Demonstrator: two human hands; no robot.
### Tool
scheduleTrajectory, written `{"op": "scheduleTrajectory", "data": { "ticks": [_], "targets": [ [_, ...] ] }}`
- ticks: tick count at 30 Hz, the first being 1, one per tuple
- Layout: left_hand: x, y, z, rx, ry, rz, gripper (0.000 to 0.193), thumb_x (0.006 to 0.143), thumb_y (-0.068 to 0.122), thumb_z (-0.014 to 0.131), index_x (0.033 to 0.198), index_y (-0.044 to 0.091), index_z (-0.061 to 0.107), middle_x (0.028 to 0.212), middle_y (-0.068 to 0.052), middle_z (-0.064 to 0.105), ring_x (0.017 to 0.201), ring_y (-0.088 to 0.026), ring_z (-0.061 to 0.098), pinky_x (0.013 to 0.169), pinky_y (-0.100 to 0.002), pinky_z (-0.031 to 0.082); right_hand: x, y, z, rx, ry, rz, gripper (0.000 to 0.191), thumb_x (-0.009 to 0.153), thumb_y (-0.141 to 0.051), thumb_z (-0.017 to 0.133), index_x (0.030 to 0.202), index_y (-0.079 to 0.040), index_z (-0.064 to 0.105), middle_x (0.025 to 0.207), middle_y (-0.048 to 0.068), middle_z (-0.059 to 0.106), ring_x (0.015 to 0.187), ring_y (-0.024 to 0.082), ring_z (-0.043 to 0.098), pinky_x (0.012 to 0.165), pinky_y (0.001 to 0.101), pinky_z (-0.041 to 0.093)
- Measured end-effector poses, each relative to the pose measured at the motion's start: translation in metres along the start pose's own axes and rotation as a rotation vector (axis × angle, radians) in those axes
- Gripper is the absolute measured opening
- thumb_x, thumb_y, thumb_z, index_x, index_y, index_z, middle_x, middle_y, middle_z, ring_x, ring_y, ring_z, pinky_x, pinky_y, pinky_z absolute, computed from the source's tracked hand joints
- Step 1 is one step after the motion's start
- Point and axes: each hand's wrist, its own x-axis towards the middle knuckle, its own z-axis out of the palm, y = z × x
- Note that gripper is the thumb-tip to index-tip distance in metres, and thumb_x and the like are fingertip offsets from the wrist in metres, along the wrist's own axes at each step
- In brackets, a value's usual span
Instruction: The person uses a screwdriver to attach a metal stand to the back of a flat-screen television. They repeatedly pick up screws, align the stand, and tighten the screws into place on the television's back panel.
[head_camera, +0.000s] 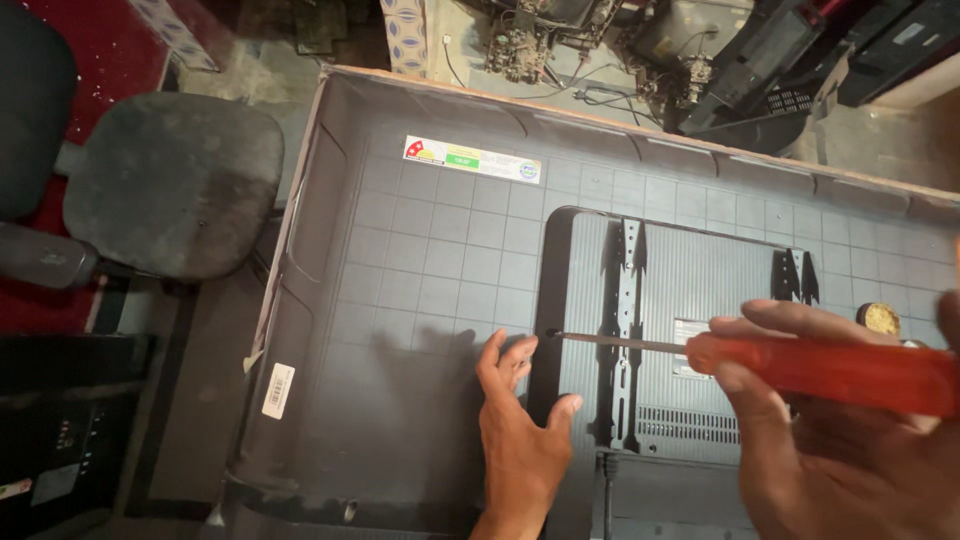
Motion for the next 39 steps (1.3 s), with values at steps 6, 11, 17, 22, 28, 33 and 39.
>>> {"op": "scheduleTrajectory", "data": {
  "ticks": [6, 11, 17, 22, 28, 33, 39],
  "targets": [
    [0.000, -0.002, -0.002, 0.014, -0.028, 0.003, 0.095, 0.074, -0.001, 0.082, 0.150, 0.003, 0.024, 0.141, -0.015, 0.060, 0.131, -0.033, 0.060, 0.112, -0.041, 0.044, -0.009, 0.011, 0.013, 0.043, -0.026, -0.180, 0.074, 0.108, 0.010, 0.069, 0.157, -0.008, 0.017, 0.124, 0.027, 0.065, 0.109, 0.031, 0.077, 0.096, 0.0373, 0.070],
    [0.000, -0.003, -0.001, 0.000, -0.018, -0.017, 0.096, 0.073, 0.000, 0.083, 0.149, 0.003, 0.025, 0.141, -0.015, 0.060, 0.130, -0.033, 0.061, 0.112, -0.041, 0.044, -0.006, 0.011, 0.020, -0.060, -0.017, -0.255, 0.071, 0.107, 0.012, 0.072, 0.155, -0.005, 0.022, 0.121, 0.026, 0.062, 0.114, 0.032, 0.076, 0.093, 0.0360, 0.067],
    [-0.001, -0.004, -0.001, -0.003, -0.034, -0.021, 0.097, 0.074, -0.001, 0.082, 0.150, 0.002, 0.023, 0.142, -0.016, 0.059, 0.132, -0.033, 0.059, 0.113, -0.043, 0.043, -0.004, 0.009, 0.028, -0.027, -0.053, -0.308, 0.071, 0.100, 0.011, 0.071, 0.153, -0.004, 0.026, 0.115, 0.025, 0.064, 0.107, 0.030, 0.077, 0.086, 0.0342, 0.067],
    [-0.003, -0.006, -0.001, 0.012, -0.033, 0.026, 0.098, 0.075, 0.000, 0.082, 0.151, 0.001, 0.020, 0.142, -0.018, 0.058, 0.135, -0.033, 0.057, 0.113, -0.043, 0.043, -0.001, 0.007, 0.034, -0.056, -0.069, -0.324, 0.074, 0.090, 0.010, 0.073, 0.146, -0.003, 0.026, 0.110, 0.027, 0.067, 0.098, 0.031, 0.076, 0.081, 0.0366, 0.069],
    [-0.002, -0.009, -0.001, -0.010, -0.018, 0.049, 0.100, 0.074, -0.001, 0.083, 0.151, 0.000, 0.019, 0.141, -0.019, 0.057, 0.132, -0.033, 0.059, 0.111, -0.043, 0.046, -0.005, 0.008, 0.028, -0.014, -0.129, -0.326, 0.067, 0.104, 0.011, 0.069, 0.155, -0.004, 0.028, 0.135, 0.030, 0.061, 0.116, 0.036, 0.073, 0.105, 0.0428, 0.061],
    [-0.001, -0.008, 0.000, -0.028, -0.004, 0.071, 0.102, 0.073, -0.002, 0.084, 0.151, 0.001, 0.019, 0.138, -0.020, 0.059, 0.130, -0.033, 0.061, 0.110, -0.042, 0.048, -0.005, 0.012, 0.025, -0.216, -0.052, -0.406, 0.070, 0.085, -0.001, 0.083, 0.142, 0.001, 0.043, 0.103, 0.017, 0.072, 0.095, 0.029, 0.076, 0.082, 0.0352, 0.064],
    [0.009, -0.002, -0.012, 0.039, -0.064, 0.102, 0.099, 0.069, 0.000, 0.088, 0.148, 0.001, 0.029, 0.130, -0.018, 0.065, 0.121, -0.031, 0.066, 0.102, -0.039, 0.054, 0.009, 0.008, 0.021, -0.324, 0.003, -0.398, 0.070, 0.072, -0.013, 0.090, 0.133, -0.002, 0.058, 0.107, 0.019, 0.072, 0.094, 0.029, 0.075, 0.080, 0.0333, 0.063]
  ]
}}
